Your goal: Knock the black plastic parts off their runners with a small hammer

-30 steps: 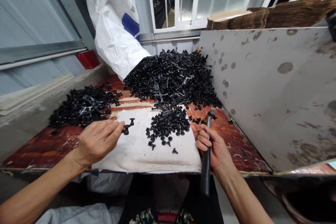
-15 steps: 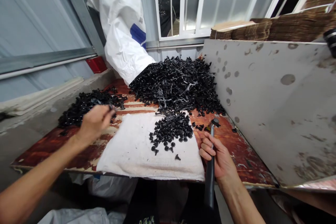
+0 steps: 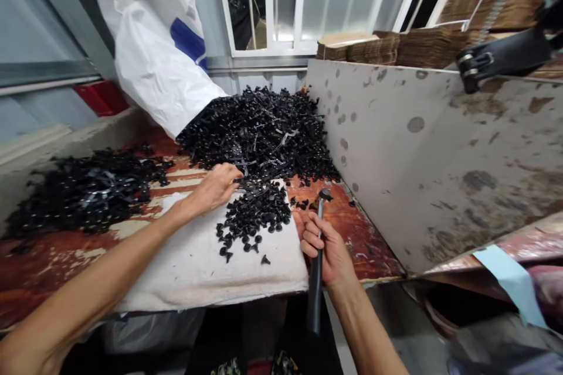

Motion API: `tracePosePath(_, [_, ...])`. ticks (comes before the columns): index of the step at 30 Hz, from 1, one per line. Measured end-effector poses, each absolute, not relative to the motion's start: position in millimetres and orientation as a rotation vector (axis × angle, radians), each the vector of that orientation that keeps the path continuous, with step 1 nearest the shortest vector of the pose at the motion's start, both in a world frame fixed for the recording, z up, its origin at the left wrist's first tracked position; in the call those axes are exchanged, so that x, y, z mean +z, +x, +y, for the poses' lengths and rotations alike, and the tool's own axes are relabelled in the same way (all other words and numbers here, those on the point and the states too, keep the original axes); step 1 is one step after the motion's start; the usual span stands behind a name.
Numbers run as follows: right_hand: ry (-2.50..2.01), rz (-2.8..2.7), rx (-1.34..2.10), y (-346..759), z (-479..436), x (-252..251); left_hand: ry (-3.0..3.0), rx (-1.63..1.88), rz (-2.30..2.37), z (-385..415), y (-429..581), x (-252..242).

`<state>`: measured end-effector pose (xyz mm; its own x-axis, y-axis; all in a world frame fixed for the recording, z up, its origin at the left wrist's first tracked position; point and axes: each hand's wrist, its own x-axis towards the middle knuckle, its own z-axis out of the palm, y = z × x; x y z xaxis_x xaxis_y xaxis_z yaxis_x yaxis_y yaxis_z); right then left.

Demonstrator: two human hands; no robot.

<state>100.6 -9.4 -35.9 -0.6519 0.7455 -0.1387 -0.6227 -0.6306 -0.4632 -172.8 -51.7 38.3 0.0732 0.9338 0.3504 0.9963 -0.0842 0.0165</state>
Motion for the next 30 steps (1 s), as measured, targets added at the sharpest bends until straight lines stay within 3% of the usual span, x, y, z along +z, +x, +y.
tracePosePath(6, [-0.403,-0.451,2.256,102.7,-8.1,-39.8,-2.453,-0.508,-1.586,-71.3,-125.0,18.2])
tracePosePath(22, [-0.442,-0.491,2.251,107.2,-13.6,-36.3,-2.280,-0.588,-1.896,-150.0,-201.1,0.5])
tracePosePath(30, [-0.477,-0.518,2.231,107.7,-15.1,-35.9,-2.173,-0.677,-1.867,-172.3,-187.4,-1.2])
